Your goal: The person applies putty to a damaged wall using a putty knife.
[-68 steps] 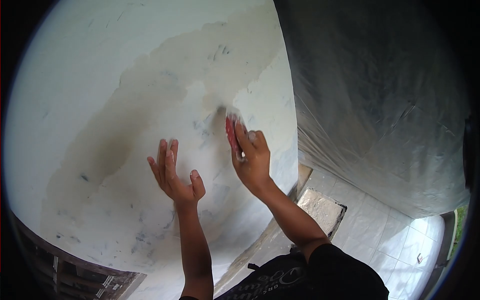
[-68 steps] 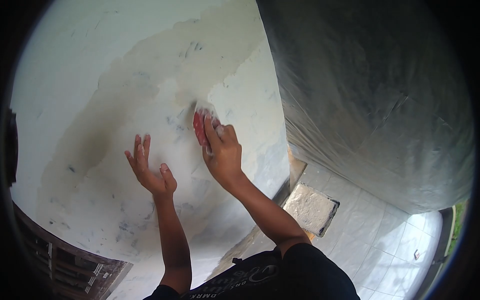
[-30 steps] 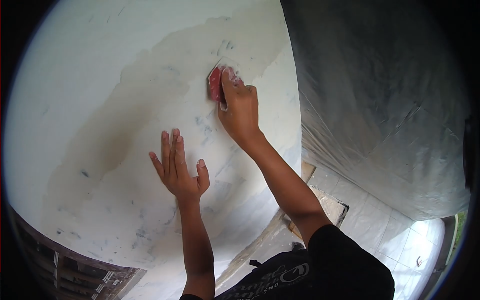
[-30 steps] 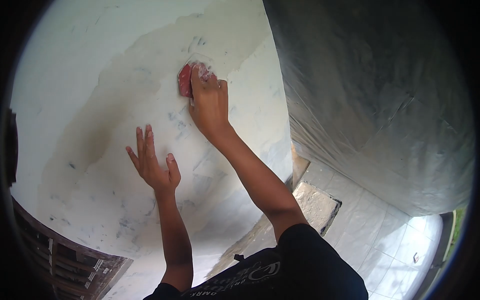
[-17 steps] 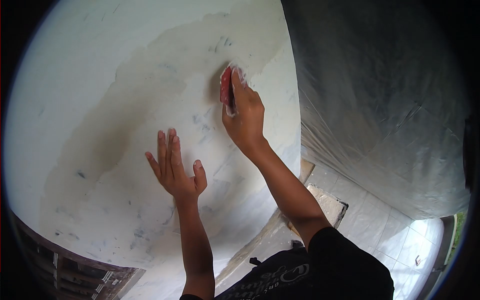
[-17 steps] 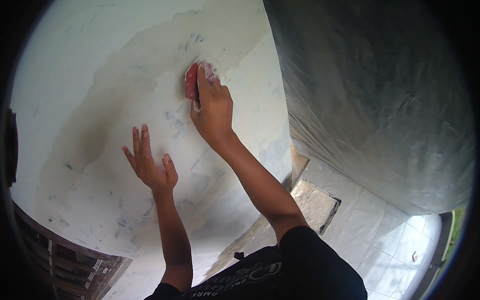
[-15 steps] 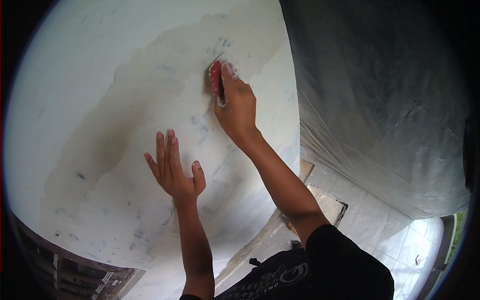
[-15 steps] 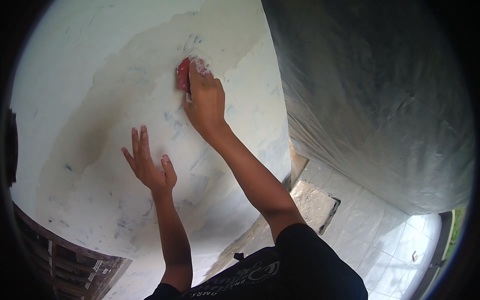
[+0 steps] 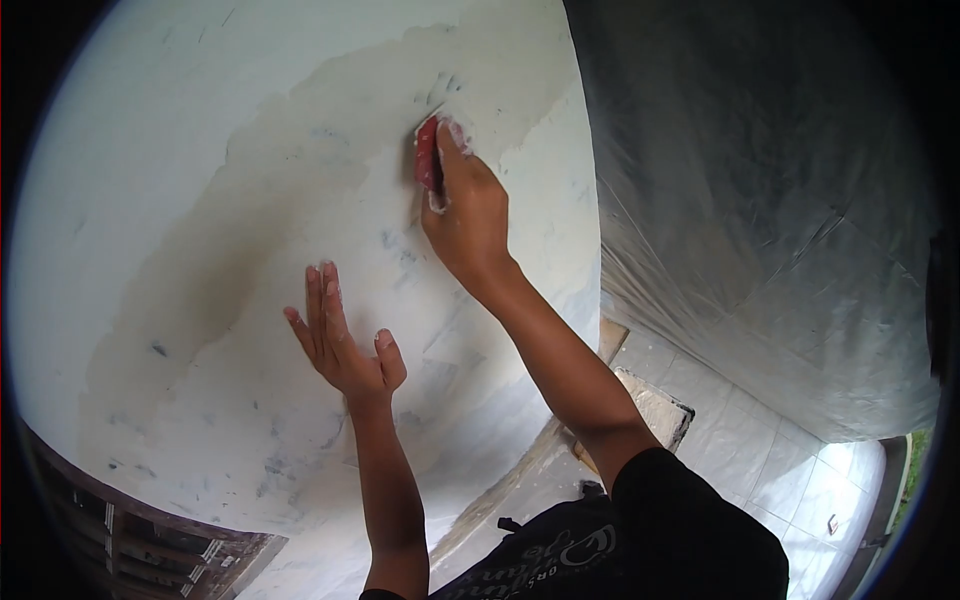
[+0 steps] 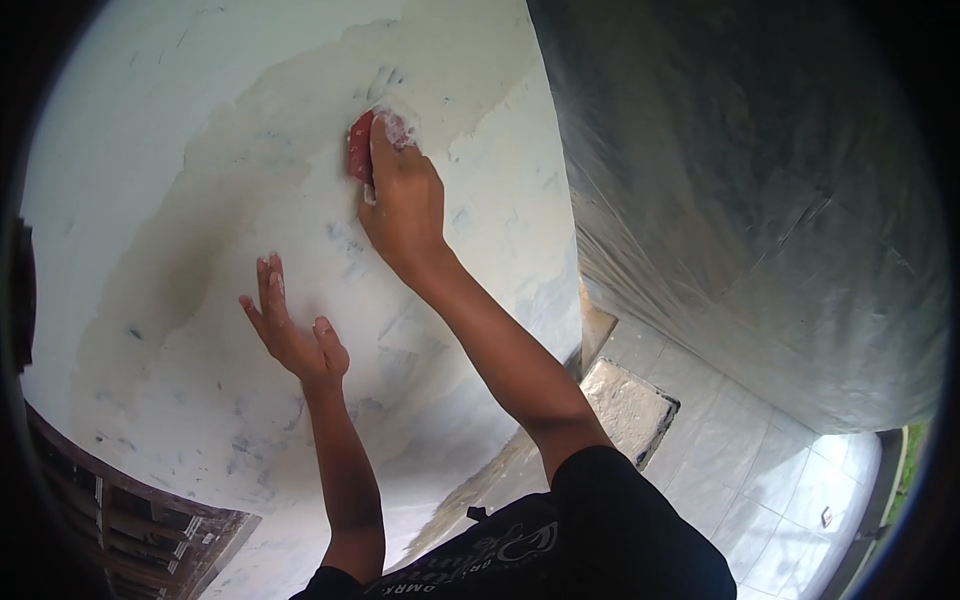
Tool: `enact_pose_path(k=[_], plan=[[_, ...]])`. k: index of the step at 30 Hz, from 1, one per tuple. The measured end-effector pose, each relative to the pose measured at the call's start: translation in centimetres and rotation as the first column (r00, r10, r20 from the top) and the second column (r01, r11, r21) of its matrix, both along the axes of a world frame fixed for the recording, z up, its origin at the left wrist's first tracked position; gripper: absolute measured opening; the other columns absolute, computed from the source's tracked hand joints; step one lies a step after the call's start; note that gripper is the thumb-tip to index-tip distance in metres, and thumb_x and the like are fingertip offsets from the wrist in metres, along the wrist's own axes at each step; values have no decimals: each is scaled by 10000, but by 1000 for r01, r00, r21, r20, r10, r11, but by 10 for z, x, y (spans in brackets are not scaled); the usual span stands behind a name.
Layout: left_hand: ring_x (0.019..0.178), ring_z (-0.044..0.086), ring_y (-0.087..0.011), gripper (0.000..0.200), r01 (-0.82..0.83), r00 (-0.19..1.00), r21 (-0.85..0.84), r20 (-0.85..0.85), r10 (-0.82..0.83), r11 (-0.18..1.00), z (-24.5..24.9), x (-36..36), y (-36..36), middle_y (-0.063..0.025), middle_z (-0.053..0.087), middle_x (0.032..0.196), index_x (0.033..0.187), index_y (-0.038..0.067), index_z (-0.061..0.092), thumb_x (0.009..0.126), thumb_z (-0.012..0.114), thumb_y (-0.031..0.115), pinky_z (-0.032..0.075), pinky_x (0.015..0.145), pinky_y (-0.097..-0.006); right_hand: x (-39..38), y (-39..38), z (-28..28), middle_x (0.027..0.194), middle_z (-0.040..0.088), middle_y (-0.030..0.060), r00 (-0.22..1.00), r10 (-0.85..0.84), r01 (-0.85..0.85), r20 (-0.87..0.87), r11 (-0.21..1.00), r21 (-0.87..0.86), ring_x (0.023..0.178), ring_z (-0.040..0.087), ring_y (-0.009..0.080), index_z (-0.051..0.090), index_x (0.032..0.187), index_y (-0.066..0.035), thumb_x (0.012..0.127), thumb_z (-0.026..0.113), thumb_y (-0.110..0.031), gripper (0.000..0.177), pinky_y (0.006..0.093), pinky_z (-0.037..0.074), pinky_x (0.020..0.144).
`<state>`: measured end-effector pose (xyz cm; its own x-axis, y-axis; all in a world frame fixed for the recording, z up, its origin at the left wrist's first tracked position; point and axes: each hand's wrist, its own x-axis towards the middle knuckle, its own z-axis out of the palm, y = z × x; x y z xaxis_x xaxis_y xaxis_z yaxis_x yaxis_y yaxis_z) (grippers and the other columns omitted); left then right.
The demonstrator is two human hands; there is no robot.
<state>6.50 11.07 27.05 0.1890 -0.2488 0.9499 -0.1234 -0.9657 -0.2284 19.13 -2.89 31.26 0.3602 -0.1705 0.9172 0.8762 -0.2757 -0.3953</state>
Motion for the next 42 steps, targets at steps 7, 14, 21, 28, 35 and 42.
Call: enact_pose_path(k=[7,14,21,28,35,42], plan=[[1361,460,-380,552,-10,1000,4,-4,10,1000,0,-1,-1,-195,547,1404,1446,31,377,958,374,288,127,1183,-560,-50,2,-43,794,604,169,975,174,-157,137,980,-126,720,569,325,492,1351,84,574,691,109,802,380,491,656],[1364,458,-375,544,-7,1000,0,-2,7,1000,0,1,-1,-192,545,1407,1446,38,379,967,374,297,125,1183,-561,10,-3,13,764,601,166,997,-13,13,75,1000,-5,720,574,313,513,1328,67,638,672,116,709,375,486,643],[1365,458,-374,543,-21,1000,4,-8,21,1000,0,0,-1,-188,548,1405,1448,36,376,966,378,287,124,1181,-565,-43,-4,-56,746,599,119,961,203,-151,188,954,-259,713,532,285,513,1356,54,582,697,98,797,373,466,691],[1364,462,-364,542,-48,999,9,-18,48,999,1,-1,-3,-196,561,1389,1450,33,375,963,382,273,121,1185,-556,10,-25,-35,789,612,153,994,-15,18,113,999,-27,764,570,314,510,1335,70,624,695,103,735,401,483,702],[1367,461,-359,531,-47,999,-2,-7,47,999,0,0,-3,-193,567,1384,1443,38,386,969,379,277,124,1185,-554,-19,6,-67,759,609,144,997,68,-57,36,968,-245,772,557,309,488,1360,80,613,689,72,774,444,502,882],[1366,463,-354,530,-56,998,12,-21,56,998,0,-1,-2,-191,568,1383,1442,39,388,973,377,287,126,1186,-548,-13,-17,-66,778,575,138,996,57,-52,70,996,-69,726,542,299,515,1359,44,595,708,100,790,390,461,677]])
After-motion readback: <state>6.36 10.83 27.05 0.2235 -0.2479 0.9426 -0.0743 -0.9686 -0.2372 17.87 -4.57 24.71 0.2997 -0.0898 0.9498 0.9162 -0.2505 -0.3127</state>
